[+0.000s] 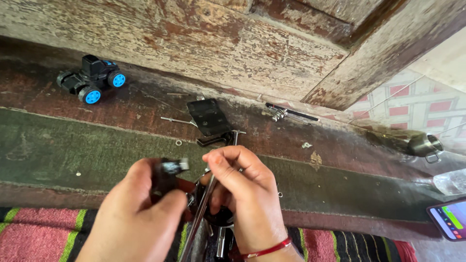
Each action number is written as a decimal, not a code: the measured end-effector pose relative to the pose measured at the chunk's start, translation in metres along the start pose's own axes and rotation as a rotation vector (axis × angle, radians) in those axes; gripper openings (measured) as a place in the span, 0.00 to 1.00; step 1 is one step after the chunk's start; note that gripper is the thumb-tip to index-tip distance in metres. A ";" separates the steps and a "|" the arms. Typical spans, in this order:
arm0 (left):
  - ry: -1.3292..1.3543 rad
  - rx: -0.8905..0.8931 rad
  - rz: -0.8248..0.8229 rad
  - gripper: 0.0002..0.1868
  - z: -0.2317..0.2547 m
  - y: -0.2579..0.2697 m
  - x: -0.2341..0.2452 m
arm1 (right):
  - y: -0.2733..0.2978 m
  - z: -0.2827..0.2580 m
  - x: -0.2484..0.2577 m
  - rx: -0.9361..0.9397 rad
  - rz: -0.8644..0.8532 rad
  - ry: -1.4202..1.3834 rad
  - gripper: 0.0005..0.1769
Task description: The person sits on a mat and assembles a mechanical device, likely a motor or pump, using various tools. They insert a metal rod into a black housing, attach a star-shaped component, and use a screwdriver and wrench to tighten screws and secure the parts together.
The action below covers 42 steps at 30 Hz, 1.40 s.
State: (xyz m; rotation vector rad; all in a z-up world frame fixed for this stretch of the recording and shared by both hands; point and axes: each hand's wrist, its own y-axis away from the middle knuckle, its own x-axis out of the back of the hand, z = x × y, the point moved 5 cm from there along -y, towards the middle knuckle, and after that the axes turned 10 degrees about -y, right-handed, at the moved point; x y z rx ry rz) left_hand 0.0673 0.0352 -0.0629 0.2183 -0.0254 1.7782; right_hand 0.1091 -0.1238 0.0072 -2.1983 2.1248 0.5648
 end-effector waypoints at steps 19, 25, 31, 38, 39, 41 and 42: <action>-0.237 0.111 0.072 0.19 0.008 0.005 -0.002 | -0.002 0.009 0.003 -0.072 -0.030 -0.127 0.15; -0.191 0.134 0.066 0.21 0.009 0.008 -0.012 | -0.003 0.013 0.004 -0.050 -0.051 -0.145 0.16; -0.235 -0.064 0.080 0.24 0.001 0.009 -0.017 | -0.001 0.010 0.002 -0.118 -0.023 -0.165 0.16; -0.241 -0.076 0.047 0.25 -0.003 0.009 -0.022 | -0.002 0.012 0.006 -0.118 0.000 -0.185 0.15; -0.224 -0.125 0.060 0.25 -0.002 0.010 -0.022 | -0.002 0.013 0.007 -0.121 -0.006 -0.193 0.15; -0.246 -0.082 0.059 0.27 -0.003 0.009 -0.023 | -0.003 0.012 0.007 -0.078 -0.047 -0.190 0.16; -0.259 -0.058 0.058 0.28 -0.002 0.008 -0.024 | -0.004 0.011 0.005 -0.060 -0.067 -0.190 0.16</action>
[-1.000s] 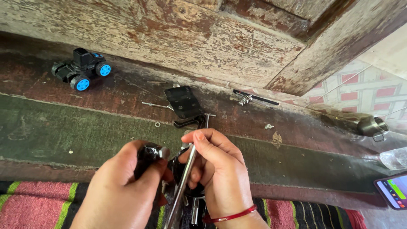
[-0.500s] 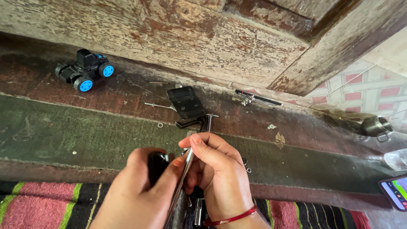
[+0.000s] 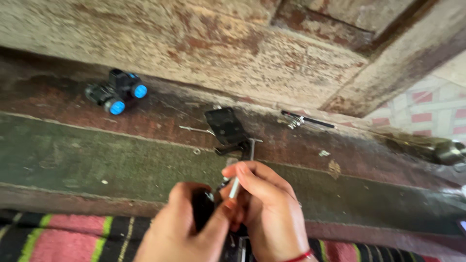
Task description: The person sits on a mat and assembles a mechanical device, likely a motor or pump, using various tools. They insert a metal rod into a black housing, attach a star-shaped component, and use a screwdriver and wrench to tighten screws and secure the parts together.
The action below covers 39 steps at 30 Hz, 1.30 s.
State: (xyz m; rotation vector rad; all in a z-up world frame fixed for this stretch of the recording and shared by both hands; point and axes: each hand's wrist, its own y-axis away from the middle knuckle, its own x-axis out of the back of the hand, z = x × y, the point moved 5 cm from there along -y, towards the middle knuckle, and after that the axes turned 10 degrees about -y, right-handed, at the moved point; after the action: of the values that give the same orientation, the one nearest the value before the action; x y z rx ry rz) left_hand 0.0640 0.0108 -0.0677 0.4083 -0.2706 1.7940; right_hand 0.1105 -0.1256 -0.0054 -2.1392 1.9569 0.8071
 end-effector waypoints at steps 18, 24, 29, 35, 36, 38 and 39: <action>0.209 0.023 -0.240 0.40 -0.017 0.001 -0.034 | -0.005 0.008 0.010 -0.169 0.208 -0.039 0.18; 0.307 0.241 -0.309 0.34 -0.029 -0.002 -0.051 | -0.005 0.009 0.008 -0.188 0.234 -0.027 0.18; 0.070 0.171 -0.326 0.36 -0.033 -0.003 -0.034 | -0.006 0.010 0.007 -0.160 0.197 -0.053 0.18; 0.054 0.149 -0.292 0.35 -0.031 -0.005 -0.032 | -0.008 0.013 0.010 -0.187 0.194 -0.013 0.19; 0.038 0.183 -0.299 0.34 -0.032 -0.004 -0.032 | -0.008 0.012 0.009 -0.180 0.166 -0.004 0.19; -0.006 0.183 -0.308 0.35 -0.032 -0.005 -0.028 | -0.007 0.013 0.010 -0.199 0.213 0.017 0.19; -0.028 0.183 -0.312 0.36 -0.032 -0.005 -0.027 | -0.006 0.013 0.010 -0.208 0.237 0.027 0.19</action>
State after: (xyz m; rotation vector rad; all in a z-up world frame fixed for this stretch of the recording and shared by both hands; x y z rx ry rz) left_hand 0.0710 0.0009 -0.1082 0.5734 -0.0570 1.5107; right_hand 0.1123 -0.1282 -0.0228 -2.0565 2.2616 1.0687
